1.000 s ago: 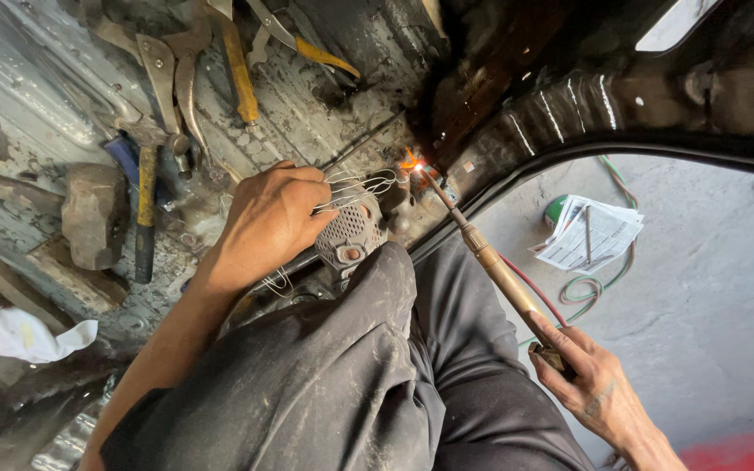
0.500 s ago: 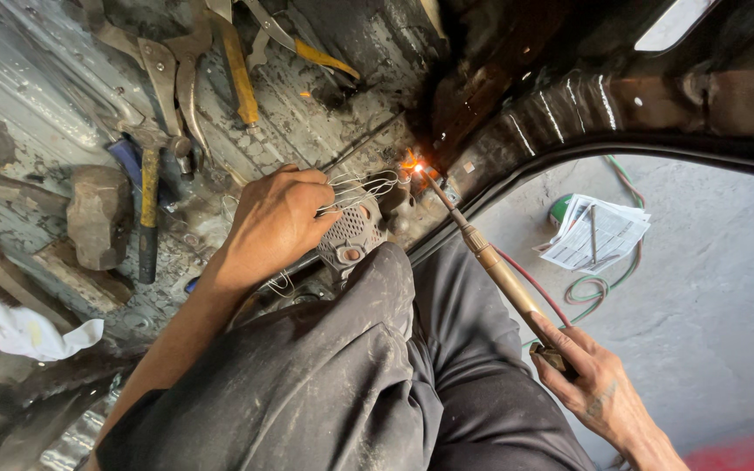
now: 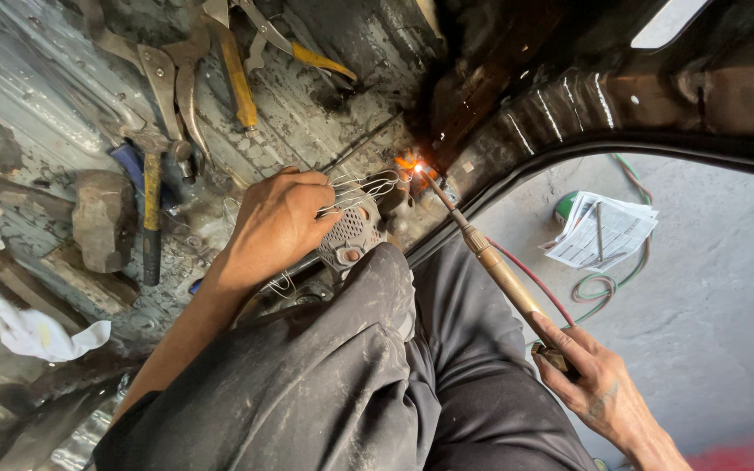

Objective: The person prepares a thin wire by twisting it into a loop, then uses a blowtorch to heat and weld the wire onto the inner metal frame of a car door. The person repeatedly applies the torch flame to the wire and the door frame to fuse the material.

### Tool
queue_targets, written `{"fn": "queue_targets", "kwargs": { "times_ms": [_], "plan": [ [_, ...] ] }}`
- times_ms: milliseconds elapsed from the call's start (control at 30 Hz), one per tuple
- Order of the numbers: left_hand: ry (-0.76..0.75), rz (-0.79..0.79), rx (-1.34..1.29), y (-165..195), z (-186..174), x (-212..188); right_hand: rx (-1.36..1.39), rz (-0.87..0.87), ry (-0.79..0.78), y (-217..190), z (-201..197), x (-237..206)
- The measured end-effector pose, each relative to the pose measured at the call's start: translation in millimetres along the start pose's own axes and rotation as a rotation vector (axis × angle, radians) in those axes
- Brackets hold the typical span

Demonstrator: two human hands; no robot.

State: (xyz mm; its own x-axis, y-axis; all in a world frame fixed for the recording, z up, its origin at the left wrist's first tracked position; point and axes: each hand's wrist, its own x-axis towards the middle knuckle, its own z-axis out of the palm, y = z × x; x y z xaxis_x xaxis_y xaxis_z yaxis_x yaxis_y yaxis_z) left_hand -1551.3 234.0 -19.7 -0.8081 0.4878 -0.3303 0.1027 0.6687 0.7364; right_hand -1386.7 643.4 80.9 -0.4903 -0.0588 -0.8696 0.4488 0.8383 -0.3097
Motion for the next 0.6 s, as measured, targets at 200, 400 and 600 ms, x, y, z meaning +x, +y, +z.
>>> {"fn": "queue_targets", "kwargs": {
  "times_ms": [200, 400, 600],
  "plan": [
    [-0.004, -0.012, -0.010, -0.5, 0.1, 0.8, 0.013, -0.010, 0.008, 0.6, -0.5, -0.8],
    [-0.012, -0.002, 0.001, -1.0, 0.4, 1.4, 0.016, -0.043, 0.029, 0.9, -0.2, -0.6],
    [-0.021, -0.009, 0.001, -2.6, 1.3, 1.4, -0.002, -0.010, 0.021, -0.1, -0.2, -0.6]
  ]
}}
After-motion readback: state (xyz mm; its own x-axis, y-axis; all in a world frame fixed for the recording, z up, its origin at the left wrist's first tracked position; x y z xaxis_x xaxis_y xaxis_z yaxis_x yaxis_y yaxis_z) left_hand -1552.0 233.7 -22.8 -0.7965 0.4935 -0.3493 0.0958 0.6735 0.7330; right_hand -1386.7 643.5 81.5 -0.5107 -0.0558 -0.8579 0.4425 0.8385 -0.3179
